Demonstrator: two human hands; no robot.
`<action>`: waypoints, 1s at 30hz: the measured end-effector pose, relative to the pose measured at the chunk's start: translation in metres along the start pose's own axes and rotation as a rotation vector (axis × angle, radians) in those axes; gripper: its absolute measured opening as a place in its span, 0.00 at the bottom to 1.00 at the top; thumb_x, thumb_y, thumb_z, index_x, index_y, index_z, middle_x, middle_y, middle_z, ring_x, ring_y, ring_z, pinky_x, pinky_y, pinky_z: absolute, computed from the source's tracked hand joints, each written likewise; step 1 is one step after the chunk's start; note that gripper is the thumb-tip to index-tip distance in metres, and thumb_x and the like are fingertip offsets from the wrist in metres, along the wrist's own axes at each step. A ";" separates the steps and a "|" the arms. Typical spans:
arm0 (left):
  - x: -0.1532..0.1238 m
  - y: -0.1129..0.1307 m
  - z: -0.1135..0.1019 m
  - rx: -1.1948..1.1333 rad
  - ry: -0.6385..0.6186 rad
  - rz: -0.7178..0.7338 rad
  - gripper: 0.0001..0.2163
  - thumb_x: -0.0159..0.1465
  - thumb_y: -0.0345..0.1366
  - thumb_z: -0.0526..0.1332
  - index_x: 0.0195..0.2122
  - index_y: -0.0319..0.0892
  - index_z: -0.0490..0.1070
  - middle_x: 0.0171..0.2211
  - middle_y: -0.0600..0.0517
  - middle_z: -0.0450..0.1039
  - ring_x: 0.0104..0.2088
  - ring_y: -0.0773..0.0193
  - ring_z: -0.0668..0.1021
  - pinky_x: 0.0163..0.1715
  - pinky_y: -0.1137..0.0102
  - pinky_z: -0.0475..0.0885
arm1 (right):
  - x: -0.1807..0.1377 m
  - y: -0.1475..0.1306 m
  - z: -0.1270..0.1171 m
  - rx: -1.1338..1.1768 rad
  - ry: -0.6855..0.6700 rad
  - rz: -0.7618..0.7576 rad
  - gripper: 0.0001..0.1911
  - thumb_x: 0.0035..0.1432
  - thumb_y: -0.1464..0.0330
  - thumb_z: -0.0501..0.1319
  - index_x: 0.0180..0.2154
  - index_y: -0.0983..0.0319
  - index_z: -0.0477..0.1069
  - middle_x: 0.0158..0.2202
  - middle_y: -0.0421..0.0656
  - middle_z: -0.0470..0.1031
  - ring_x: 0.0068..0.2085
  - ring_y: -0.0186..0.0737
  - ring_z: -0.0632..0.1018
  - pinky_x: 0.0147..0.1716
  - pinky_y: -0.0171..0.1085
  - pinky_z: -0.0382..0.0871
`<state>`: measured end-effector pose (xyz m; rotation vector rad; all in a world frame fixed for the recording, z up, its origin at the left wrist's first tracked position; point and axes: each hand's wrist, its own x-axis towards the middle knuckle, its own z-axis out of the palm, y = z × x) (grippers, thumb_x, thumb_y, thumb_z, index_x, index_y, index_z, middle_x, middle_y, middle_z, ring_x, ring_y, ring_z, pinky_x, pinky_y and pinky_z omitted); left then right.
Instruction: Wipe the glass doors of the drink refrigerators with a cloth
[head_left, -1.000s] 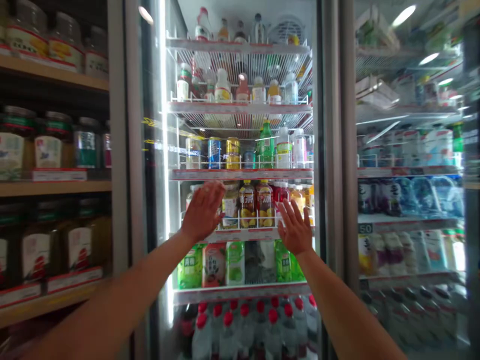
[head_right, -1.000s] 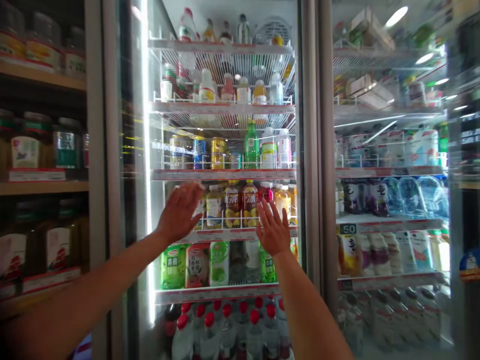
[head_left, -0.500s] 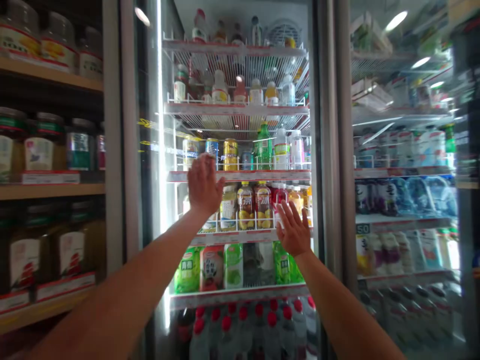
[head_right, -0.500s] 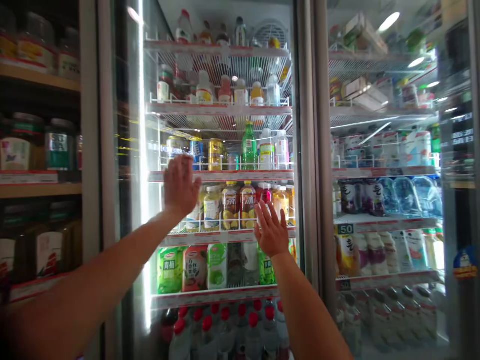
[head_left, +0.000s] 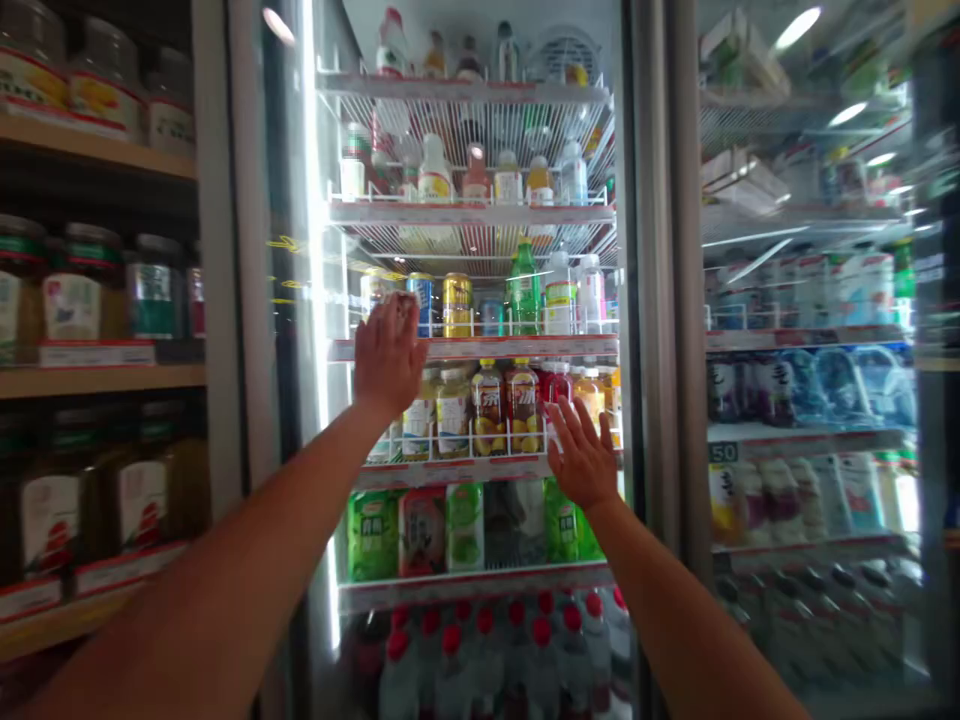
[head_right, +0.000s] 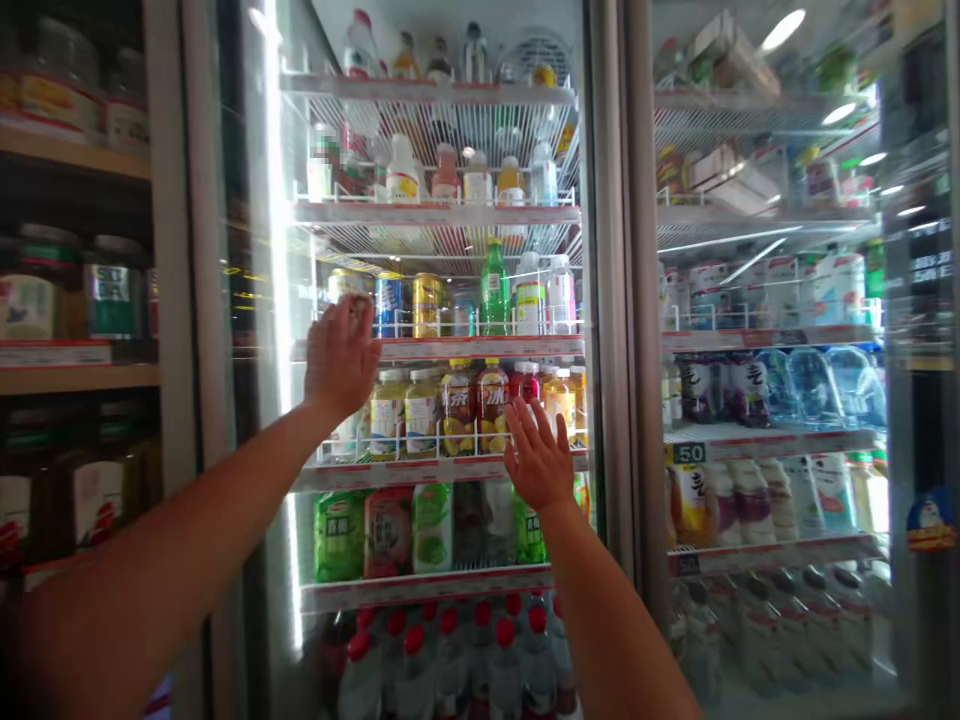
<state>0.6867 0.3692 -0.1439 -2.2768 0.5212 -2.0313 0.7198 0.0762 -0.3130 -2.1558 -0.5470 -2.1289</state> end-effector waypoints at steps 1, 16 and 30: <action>-0.002 -0.001 0.000 0.011 0.014 -0.054 0.28 0.74 0.45 0.40 0.72 0.39 0.44 0.74 0.47 0.33 0.73 0.49 0.42 0.71 0.47 0.45 | 0.000 0.000 0.000 0.001 0.000 0.002 0.36 0.68 0.67 0.53 0.72 0.56 0.43 0.69 0.43 0.59 0.70 0.46 0.58 0.70 0.53 0.41; -0.059 0.100 0.041 -0.179 -0.131 0.371 0.31 0.71 0.52 0.51 0.72 0.49 0.47 0.73 0.47 0.41 0.73 0.48 0.43 0.70 0.49 0.44 | 0.000 0.003 -0.003 0.040 -0.015 -0.010 0.40 0.67 0.58 0.56 0.72 0.58 0.39 0.69 0.47 0.59 0.70 0.48 0.58 0.69 0.53 0.43; -0.083 0.145 0.043 -0.542 -0.113 0.492 0.32 0.73 0.50 0.44 0.73 0.48 0.31 0.74 0.45 0.36 0.73 0.54 0.45 0.68 0.53 0.57 | -0.007 0.012 -0.001 0.155 -0.008 -0.048 0.38 0.65 0.62 0.55 0.72 0.59 0.45 0.71 0.49 0.54 0.72 0.48 0.54 0.70 0.54 0.43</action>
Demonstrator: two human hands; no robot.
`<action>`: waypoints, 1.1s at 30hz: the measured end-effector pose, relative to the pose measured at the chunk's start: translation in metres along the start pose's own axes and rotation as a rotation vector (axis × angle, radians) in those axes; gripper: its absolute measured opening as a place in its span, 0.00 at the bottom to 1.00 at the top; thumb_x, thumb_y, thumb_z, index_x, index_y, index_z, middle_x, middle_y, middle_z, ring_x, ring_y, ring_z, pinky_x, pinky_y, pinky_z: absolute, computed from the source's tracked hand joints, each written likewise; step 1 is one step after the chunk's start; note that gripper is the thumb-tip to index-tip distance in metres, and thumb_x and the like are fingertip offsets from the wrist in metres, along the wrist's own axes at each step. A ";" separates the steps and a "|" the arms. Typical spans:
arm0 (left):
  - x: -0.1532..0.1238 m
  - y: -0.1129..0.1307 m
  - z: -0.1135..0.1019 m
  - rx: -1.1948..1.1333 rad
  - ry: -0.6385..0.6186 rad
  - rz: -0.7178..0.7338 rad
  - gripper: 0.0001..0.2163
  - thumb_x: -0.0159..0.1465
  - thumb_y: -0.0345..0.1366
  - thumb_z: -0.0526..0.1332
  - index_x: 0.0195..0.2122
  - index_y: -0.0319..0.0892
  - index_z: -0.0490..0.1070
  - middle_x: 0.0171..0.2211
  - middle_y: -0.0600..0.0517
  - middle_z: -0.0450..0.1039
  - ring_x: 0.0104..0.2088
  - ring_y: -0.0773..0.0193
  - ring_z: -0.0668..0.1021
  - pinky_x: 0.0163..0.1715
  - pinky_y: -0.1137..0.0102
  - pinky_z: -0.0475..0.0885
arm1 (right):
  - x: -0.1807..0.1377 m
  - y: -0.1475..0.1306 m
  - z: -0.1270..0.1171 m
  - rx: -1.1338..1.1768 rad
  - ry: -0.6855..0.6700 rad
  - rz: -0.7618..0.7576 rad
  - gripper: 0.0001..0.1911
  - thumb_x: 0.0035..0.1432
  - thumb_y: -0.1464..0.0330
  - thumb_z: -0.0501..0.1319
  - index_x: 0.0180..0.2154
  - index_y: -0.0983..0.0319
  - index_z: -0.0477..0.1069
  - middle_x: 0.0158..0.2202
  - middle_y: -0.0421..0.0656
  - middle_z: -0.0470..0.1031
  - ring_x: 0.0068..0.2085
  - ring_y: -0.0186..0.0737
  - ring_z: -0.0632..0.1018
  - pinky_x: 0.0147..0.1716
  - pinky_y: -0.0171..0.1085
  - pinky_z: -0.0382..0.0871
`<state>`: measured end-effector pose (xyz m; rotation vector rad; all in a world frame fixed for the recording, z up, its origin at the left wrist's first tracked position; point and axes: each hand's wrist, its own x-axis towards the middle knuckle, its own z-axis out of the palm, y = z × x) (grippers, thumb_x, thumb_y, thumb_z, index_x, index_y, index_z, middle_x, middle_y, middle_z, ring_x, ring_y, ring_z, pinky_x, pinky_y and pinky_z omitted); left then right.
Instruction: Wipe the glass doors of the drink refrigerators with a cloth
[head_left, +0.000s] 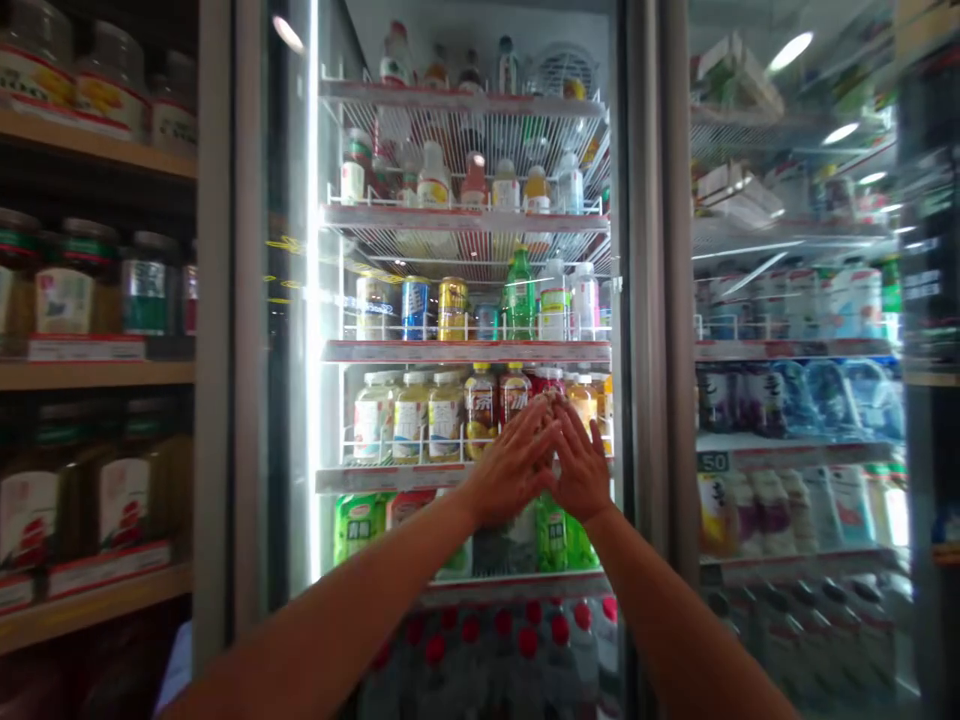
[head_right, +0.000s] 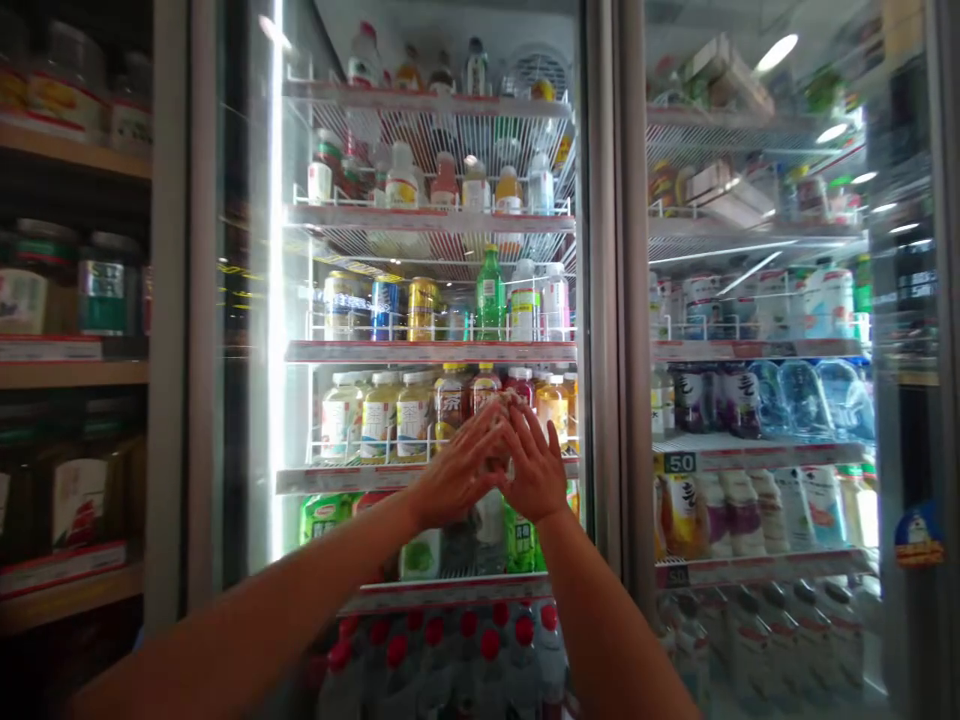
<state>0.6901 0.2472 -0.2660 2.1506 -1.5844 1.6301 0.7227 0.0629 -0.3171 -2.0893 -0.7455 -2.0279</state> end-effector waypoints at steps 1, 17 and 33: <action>-0.009 -0.009 -0.013 0.039 -0.019 0.025 0.31 0.74 0.48 0.45 0.73 0.51 0.33 0.74 0.47 0.38 0.73 0.54 0.46 0.68 0.53 0.55 | 0.001 -0.001 -0.001 0.006 0.013 0.003 0.38 0.64 0.63 0.56 0.71 0.59 0.46 0.70 0.49 0.56 0.71 0.48 0.55 0.70 0.54 0.43; -0.081 -0.144 -0.147 0.580 0.119 -0.696 0.28 0.73 0.47 0.41 0.72 0.43 0.48 0.73 0.46 0.41 0.73 0.46 0.43 0.69 0.44 0.42 | 0.006 -0.018 -0.010 0.111 0.026 0.057 0.30 0.64 0.70 0.51 0.66 0.60 0.56 0.69 0.50 0.58 0.71 0.53 0.55 0.66 0.61 0.55; -0.088 -0.148 -0.147 0.532 0.188 -0.656 0.27 0.72 0.44 0.47 0.72 0.48 0.49 0.73 0.50 0.43 0.73 0.50 0.43 0.69 0.45 0.43 | 0.120 -0.071 0.032 -0.093 0.090 0.255 0.33 0.69 0.67 0.48 0.71 0.61 0.41 0.72 0.50 0.49 0.73 0.52 0.48 0.67 0.60 0.49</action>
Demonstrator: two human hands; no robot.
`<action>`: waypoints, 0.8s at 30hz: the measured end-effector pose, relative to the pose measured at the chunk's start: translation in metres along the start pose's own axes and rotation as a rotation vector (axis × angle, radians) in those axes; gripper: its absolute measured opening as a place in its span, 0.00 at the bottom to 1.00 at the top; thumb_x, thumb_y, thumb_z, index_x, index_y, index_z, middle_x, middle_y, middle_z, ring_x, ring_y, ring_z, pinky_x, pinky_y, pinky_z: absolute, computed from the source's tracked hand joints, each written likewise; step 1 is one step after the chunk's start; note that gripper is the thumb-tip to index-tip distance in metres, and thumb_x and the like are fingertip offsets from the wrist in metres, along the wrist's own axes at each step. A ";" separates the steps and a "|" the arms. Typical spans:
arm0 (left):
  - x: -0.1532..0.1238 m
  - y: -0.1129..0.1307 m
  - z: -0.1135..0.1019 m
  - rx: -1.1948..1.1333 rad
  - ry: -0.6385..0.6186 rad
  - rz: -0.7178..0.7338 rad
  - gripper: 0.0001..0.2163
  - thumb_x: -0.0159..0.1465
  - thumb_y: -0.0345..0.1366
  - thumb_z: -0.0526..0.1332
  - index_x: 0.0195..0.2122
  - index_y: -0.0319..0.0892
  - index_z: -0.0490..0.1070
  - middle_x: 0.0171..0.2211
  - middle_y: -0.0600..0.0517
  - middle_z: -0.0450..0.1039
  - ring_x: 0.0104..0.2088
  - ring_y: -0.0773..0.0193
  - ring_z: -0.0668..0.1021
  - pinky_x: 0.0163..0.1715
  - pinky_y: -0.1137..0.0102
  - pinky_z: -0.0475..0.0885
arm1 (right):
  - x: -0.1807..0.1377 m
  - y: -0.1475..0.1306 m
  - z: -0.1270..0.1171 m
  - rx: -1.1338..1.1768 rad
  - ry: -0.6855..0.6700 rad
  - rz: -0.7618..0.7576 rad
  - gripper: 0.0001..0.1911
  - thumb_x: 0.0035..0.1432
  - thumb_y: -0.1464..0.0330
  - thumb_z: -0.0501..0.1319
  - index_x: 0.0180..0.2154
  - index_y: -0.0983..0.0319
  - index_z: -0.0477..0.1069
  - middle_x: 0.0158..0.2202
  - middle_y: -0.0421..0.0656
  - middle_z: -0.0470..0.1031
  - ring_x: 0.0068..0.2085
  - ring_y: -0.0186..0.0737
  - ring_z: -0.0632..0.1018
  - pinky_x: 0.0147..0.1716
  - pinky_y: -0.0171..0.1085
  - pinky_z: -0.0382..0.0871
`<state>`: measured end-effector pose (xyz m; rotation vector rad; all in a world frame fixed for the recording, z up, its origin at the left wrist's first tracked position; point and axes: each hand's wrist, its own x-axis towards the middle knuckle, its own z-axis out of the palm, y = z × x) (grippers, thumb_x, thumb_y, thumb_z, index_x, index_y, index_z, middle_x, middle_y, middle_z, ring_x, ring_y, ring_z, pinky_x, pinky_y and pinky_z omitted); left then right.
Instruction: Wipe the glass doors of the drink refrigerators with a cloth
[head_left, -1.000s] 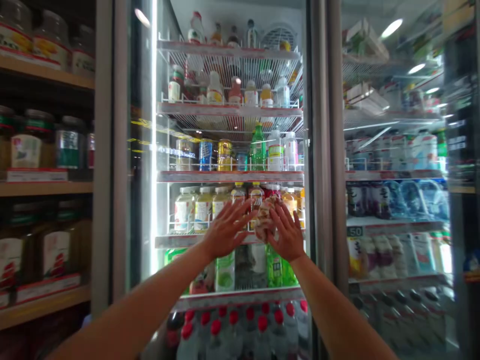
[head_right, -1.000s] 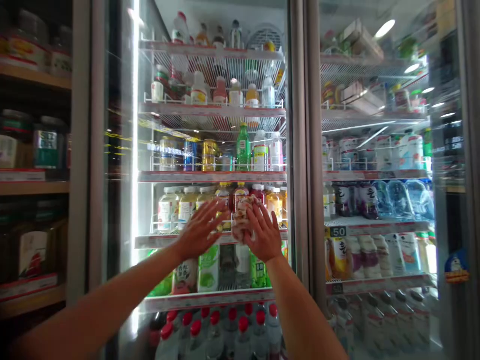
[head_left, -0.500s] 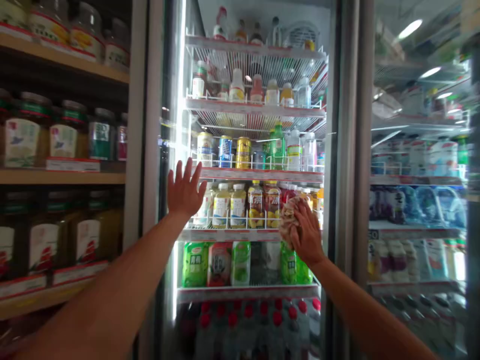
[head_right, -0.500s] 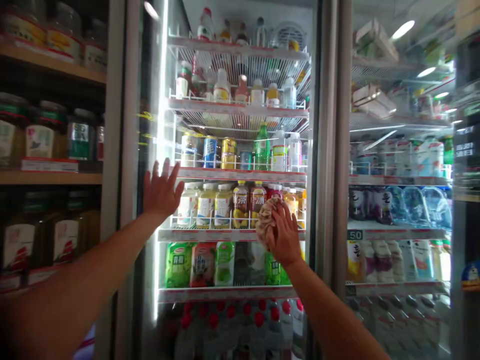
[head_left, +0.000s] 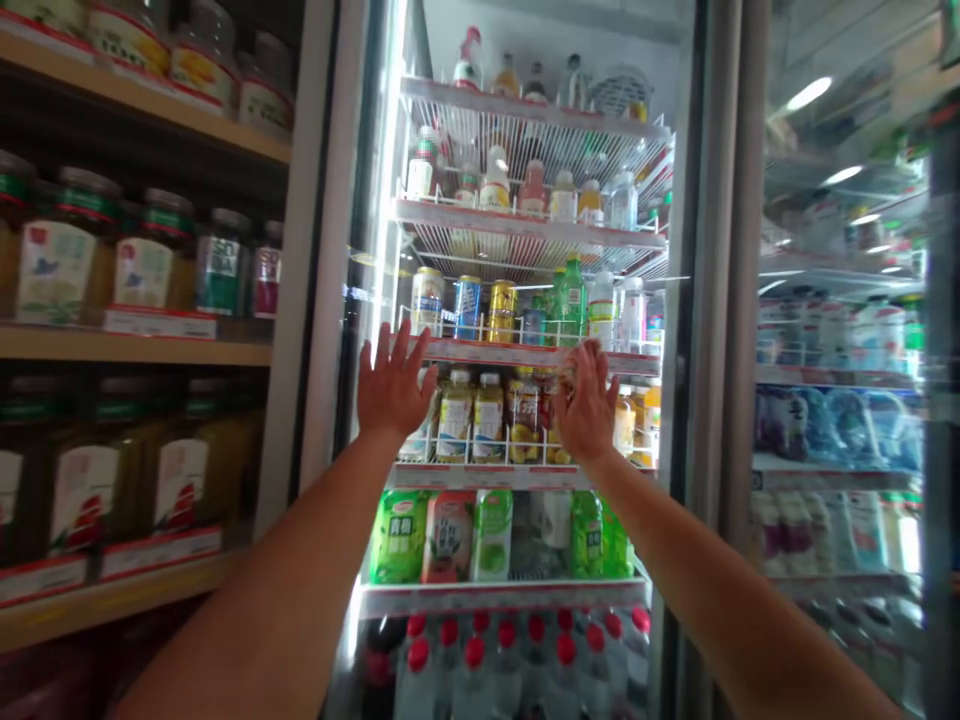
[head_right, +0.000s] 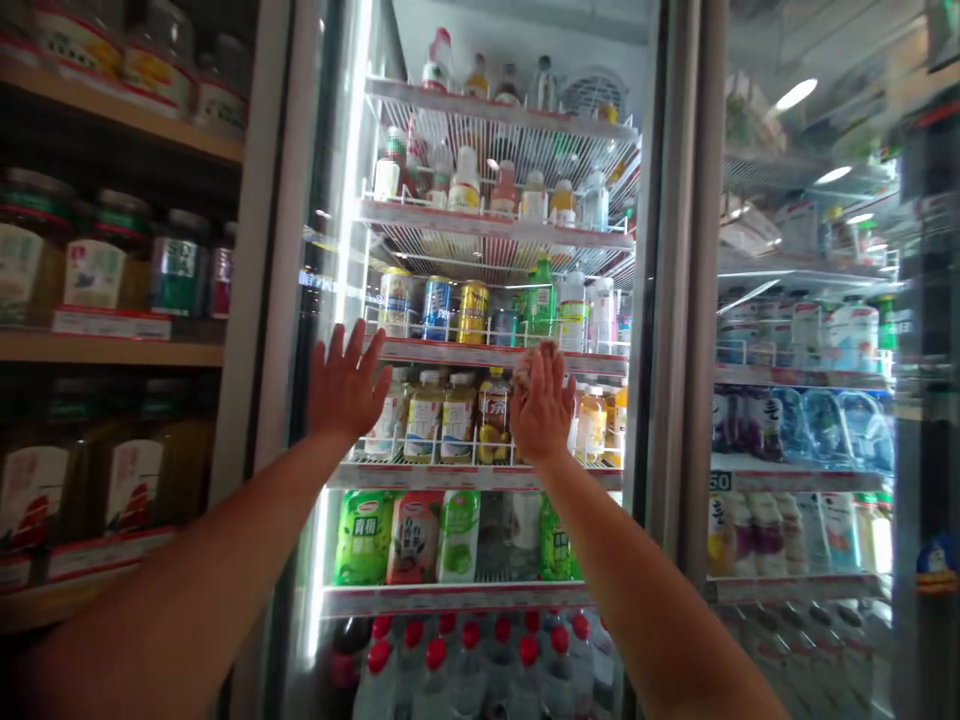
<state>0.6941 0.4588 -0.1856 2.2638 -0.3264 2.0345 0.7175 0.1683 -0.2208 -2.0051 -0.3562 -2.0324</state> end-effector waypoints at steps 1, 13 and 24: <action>0.000 0.000 0.000 -0.001 0.001 -0.001 0.27 0.72 0.44 0.47 0.72 0.48 0.49 0.73 0.50 0.43 0.73 0.50 0.43 0.69 0.45 0.43 | 0.014 -0.005 0.003 -0.035 -0.013 0.002 0.33 0.69 0.66 0.48 0.72 0.61 0.41 0.73 0.49 0.48 0.73 0.52 0.47 0.68 0.60 0.48; 0.000 -0.001 0.001 0.018 0.012 0.013 0.26 0.73 0.44 0.43 0.71 0.46 0.51 0.73 0.49 0.44 0.73 0.51 0.44 0.70 0.46 0.44 | -0.057 -0.087 0.016 0.032 -0.222 -0.547 0.30 0.70 0.64 0.50 0.70 0.62 0.50 0.73 0.43 0.47 0.74 0.44 0.42 0.71 0.50 0.40; 0.000 0.000 0.001 -0.022 -0.005 -0.004 0.27 0.72 0.44 0.45 0.72 0.48 0.50 0.73 0.50 0.42 0.73 0.50 0.44 0.70 0.46 0.41 | 0.061 0.006 -0.009 -0.094 -0.136 -0.339 0.31 0.70 0.66 0.48 0.71 0.56 0.45 0.74 0.40 0.45 0.73 0.45 0.45 0.70 0.57 0.41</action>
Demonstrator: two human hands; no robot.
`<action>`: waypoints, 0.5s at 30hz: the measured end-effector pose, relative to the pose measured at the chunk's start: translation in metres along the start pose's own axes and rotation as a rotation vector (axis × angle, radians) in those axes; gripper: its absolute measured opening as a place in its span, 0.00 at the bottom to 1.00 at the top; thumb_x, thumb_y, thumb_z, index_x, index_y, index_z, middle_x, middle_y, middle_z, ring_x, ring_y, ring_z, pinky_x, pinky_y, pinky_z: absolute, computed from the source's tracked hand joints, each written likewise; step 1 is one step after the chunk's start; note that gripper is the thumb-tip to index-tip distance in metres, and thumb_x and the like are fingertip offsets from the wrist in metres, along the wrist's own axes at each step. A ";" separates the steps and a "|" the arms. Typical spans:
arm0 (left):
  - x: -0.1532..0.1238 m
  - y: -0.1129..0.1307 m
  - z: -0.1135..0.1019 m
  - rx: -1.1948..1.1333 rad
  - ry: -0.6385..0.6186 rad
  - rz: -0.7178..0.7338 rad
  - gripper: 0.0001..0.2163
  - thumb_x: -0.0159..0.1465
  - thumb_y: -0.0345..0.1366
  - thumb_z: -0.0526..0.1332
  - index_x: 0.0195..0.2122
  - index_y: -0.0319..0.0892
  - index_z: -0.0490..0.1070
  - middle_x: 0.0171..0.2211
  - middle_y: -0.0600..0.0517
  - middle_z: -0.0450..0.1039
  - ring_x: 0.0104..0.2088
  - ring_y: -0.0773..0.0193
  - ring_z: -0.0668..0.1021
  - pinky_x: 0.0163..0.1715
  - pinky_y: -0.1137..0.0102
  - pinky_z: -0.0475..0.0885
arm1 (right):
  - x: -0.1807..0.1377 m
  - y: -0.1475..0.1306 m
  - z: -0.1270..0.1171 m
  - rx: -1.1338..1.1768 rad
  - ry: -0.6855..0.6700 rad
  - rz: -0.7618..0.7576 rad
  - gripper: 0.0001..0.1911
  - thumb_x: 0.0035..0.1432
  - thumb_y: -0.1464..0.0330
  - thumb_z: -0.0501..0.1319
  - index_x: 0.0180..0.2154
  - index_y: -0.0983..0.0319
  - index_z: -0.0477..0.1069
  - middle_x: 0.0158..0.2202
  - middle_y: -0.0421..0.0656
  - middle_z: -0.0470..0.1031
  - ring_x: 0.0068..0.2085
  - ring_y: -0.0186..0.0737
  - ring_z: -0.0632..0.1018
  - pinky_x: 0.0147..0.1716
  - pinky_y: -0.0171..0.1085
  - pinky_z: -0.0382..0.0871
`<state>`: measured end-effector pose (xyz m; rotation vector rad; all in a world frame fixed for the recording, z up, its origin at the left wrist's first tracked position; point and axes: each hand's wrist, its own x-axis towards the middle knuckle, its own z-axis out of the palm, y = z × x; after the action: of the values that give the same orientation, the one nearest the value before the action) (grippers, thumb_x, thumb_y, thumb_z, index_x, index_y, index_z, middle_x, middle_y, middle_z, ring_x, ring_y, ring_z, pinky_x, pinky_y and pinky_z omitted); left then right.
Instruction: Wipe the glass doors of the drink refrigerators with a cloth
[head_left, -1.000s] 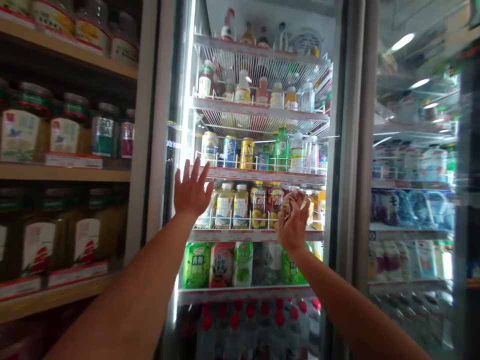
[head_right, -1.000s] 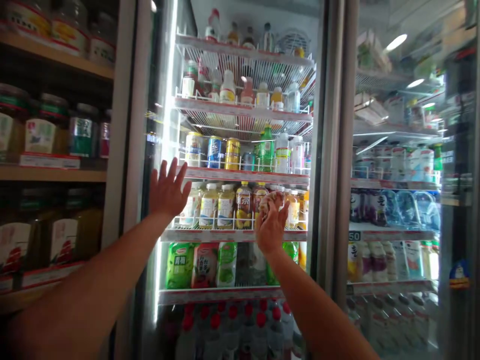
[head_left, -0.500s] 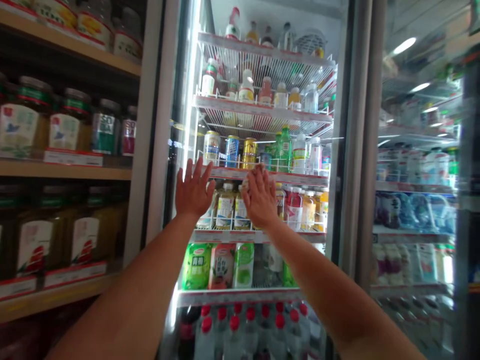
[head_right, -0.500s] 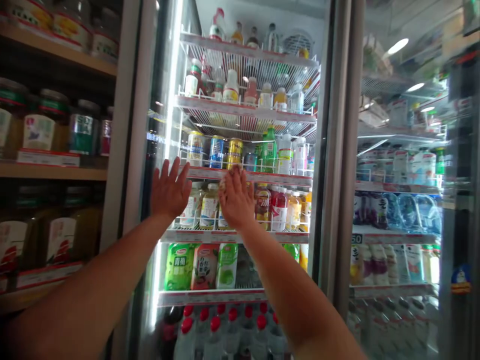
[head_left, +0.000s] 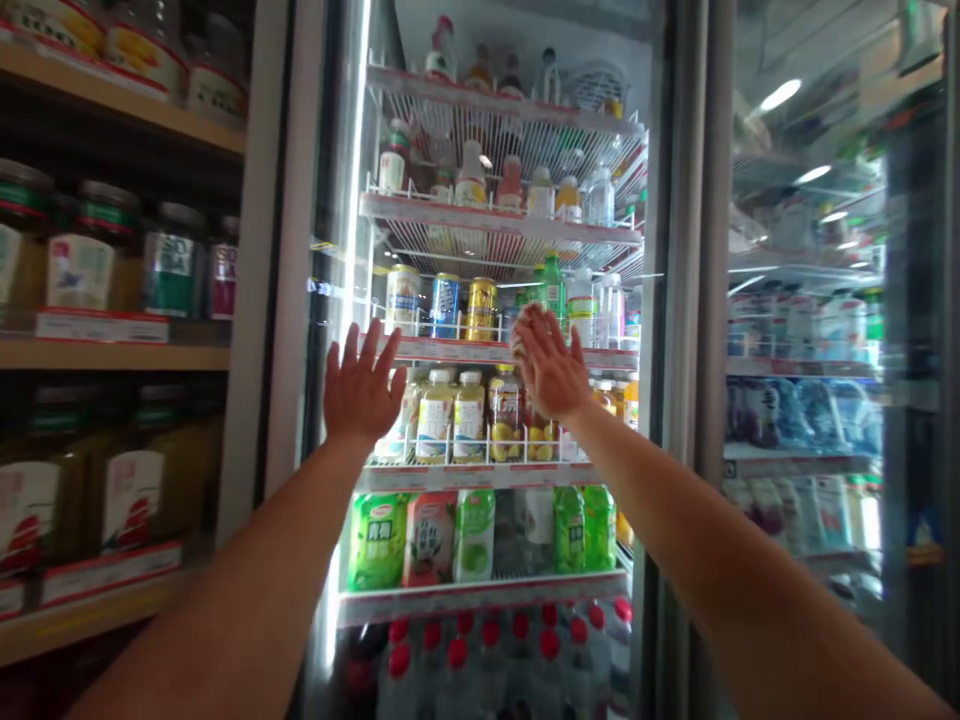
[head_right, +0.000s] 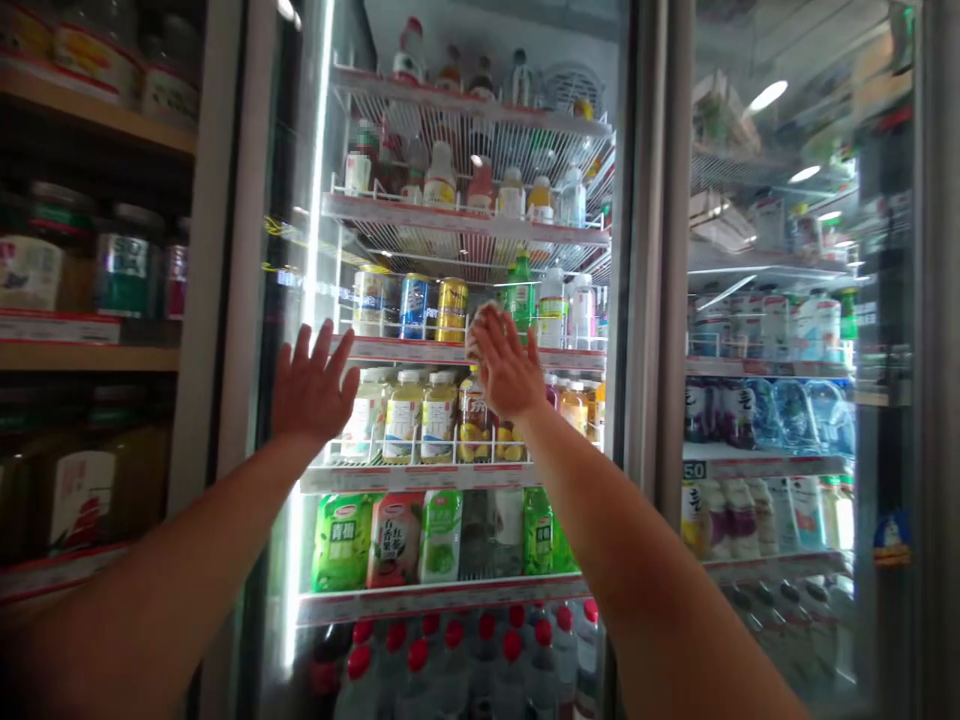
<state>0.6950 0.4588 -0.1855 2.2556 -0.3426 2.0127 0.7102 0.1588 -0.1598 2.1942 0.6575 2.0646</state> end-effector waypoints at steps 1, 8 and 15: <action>0.000 0.000 0.000 0.004 -0.001 -0.001 0.27 0.72 0.44 0.45 0.72 0.48 0.49 0.73 0.51 0.42 0.73 0.50 0.44 0.70 0.46 0.42 | 0.005 0.015 -0.002 -0.008 0.025 0.078 0.30 0.70 0.66 0.48 0.71 0.56 0.46 0.74 0.41 0.45 0.73 0.47 0.46 0.69 0.58 0.43; 0.000 0.001 0.000 0.039 -0.003 0.008 0.26 0.73 0.45 0.43 0.72 0.48 0.49 0.73 0.53 0.41 0.73 0.51 0.44 0.70 0.48 0.42 | -0.053 0.069 0.001 0.014 0.183 0.476 0.29 0.72 0.64 0.42 0.71 0.61 0.46 0.72 0.50 0.49 0.72 0.50 0.53 0.66 0.62 0.52; 0.000 0.002 0.000 0.033 0.005 0.012 0.27 0.73 0.45 0.44 0.71 0.45 0.51 0.73 0.49 0.43 0.73 0.49 0.44 0.70 0.48 0.42 | -0.135 0.069 -0.002 0.022 0.136 0.406 0.30 0.71 0.64 0.45 0.71 0.61 0.47 0.72 0.52 0.51 0.72 0.49 0.53 0.65 0.56 0.55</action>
<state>0.6941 0.4570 -0.1859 2.2730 -0.3260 2.0446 0.7247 0.0495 -0.2635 2.3763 0.2545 2.4182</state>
